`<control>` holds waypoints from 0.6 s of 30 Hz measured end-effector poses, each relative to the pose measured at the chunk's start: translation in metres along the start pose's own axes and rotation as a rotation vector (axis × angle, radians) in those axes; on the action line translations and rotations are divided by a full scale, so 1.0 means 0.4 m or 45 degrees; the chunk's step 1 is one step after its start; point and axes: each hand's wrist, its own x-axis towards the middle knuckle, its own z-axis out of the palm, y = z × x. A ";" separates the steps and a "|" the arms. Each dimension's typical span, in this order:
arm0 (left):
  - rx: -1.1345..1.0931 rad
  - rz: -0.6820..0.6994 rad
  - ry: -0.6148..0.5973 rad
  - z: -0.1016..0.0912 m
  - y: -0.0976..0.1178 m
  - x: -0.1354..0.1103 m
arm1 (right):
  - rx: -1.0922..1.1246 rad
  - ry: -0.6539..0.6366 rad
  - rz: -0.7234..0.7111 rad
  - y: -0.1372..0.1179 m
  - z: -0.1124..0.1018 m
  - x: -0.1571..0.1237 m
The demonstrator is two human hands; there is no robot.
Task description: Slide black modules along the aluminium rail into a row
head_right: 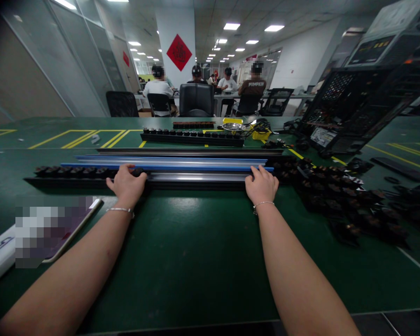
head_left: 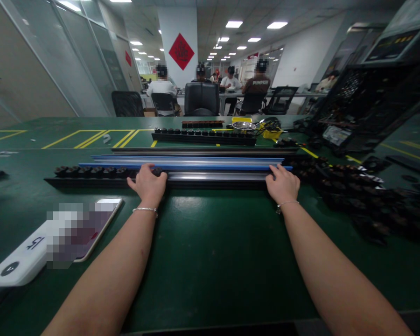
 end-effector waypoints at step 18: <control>-0.036 0.012 -0.029 -0.001 0.005 -0.002 | -0.046 0.002 -0.009 0.002 0.001 0.002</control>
